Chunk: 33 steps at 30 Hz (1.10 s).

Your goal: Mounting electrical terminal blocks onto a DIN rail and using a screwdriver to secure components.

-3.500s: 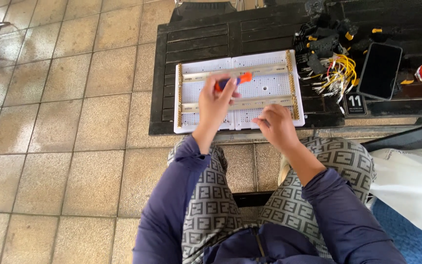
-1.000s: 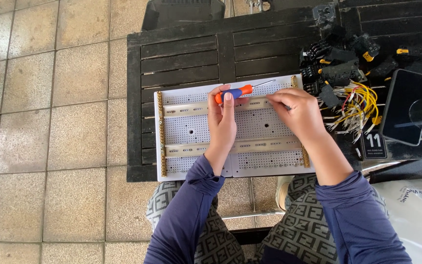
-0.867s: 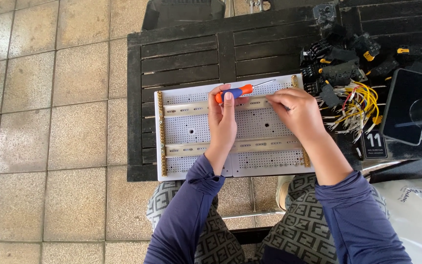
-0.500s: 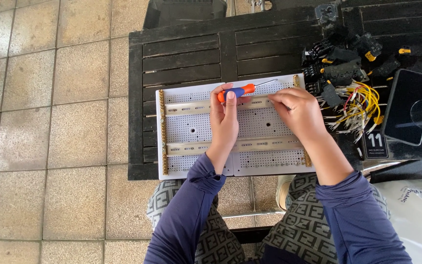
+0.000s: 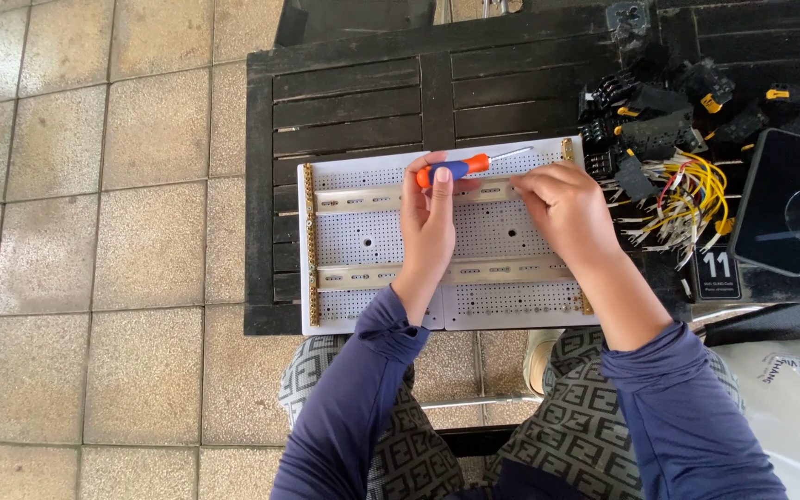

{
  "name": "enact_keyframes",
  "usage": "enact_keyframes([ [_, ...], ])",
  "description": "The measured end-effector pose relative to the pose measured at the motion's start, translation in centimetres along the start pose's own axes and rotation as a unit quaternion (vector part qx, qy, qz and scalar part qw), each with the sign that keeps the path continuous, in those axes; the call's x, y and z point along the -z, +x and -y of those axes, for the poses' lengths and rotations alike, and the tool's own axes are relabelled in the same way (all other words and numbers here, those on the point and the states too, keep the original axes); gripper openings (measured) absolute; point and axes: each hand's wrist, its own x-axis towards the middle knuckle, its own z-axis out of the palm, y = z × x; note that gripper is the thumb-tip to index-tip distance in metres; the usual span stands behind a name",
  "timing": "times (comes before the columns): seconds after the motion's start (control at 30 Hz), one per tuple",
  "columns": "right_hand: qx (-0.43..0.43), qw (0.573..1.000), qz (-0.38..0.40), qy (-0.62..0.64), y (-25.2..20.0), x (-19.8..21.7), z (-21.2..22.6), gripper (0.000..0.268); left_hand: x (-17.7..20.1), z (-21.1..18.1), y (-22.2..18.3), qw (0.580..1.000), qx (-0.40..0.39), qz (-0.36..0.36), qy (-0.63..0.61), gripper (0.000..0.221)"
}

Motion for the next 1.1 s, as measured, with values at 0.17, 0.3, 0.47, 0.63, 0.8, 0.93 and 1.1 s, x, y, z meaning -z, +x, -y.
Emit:
enact_keyframes([
  [0.17,-0.016,0.999,0.005,0.038,-0.2,0.0,-0.7,0.011,0.8,-1.2,1.0,0.999,-0.039,-0.027,0.021,0.023],
  [0.3,-0.026,0.998,-0.014,0.062,-1.0,-1.0,-1.9,0.007,1.5,-2.9,1.9,0.971,-0.171,-0.041,0.161,0.03],
  [0.47,-0.04,0.997,-0.021,0.066,-1.4,-1.4,-2.6,0.006,1.2,-3.3,2.3,0.911,-0.25,0.003,0.326,0.033],
  [0.63,-0.035,0.997,-0.039,0.063,-1.5,-1.6,-3.2,0.007,-0.1,-3.4,2.4,0.871,-0.301,0.049,0.384,0.033],
  [0.8,-0.048,0.996,-0.032,0.064,-1.3,-1.5,-2.9,0.008,-0.3,-4.1,2.6,0.869,-0.337,0.066,0.356,0.029],
  [0.93,-0.054,0.996,-0.022,0.071,-1.5,-1.6,-3.2,0.006,-0.7,-4.2,2.7,0.86,-0.349,0.073,0.364,0.03],
  [1.1,-0.047,0.996,-0.021,0.074,-1.3,-1.4,-3.1,0.005,-0.9,-4.7,2.7,0.845,-0.363,0.094,0.381,0.028],
])
